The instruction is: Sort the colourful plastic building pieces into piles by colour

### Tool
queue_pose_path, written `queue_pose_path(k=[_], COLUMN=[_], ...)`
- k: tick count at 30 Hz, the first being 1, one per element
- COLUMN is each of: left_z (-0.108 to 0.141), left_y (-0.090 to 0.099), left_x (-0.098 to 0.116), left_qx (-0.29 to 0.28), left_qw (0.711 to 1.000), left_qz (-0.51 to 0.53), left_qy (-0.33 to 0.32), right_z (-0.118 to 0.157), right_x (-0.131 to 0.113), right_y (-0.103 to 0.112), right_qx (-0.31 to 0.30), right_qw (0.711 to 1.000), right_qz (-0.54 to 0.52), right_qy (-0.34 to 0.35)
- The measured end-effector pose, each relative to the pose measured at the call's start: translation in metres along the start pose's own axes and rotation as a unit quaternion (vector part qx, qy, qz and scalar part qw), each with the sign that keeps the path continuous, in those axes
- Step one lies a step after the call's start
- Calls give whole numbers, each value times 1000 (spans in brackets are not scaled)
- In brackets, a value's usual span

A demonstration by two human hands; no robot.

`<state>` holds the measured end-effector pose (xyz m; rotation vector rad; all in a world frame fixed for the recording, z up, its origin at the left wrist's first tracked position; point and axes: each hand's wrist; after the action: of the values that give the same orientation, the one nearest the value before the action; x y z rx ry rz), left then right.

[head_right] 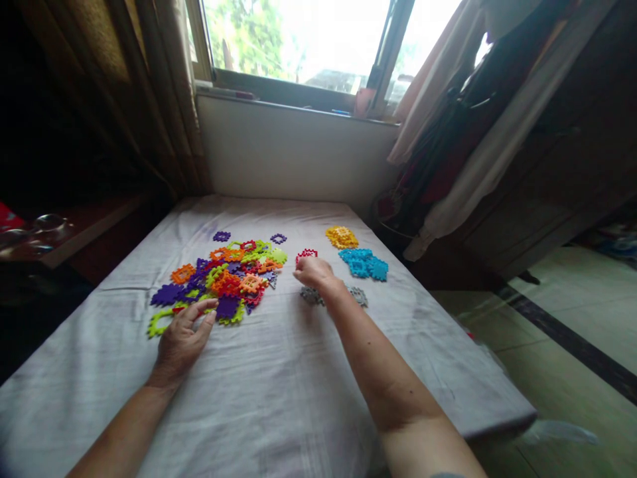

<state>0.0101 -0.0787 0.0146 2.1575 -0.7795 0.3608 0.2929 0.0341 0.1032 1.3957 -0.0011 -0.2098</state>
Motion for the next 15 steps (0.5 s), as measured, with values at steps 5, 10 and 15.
queue_pose_path(k=[5, 10, 15], left_z=[0, -1, -1], left_y=[0, 0, -1], left_x=[1, 2, 1], left_qx=[-3, 0, -5], left_qw=[1000, 1000, 1000], left_qz=[-1, -6, -5], left_qy=[-3, -12, -21], right_z=[15, 19, 34], right_x=[-52, -58, -47], right_y=[-32, -33, -16], right_qx=[-3, -17, 15], right_qw=[999, 1000, 999], right_qz=[19, 2, 50], right_qy=[29, 26, 1])
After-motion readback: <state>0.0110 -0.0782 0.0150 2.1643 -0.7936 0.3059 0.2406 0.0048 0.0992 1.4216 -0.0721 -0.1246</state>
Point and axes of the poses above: each hand's wrist, its own z-axis away from the middle knuckle, its own y-axis out of the back of the hand, x = y × z, and after that the axes turned 11 degrees about -y, right-handed
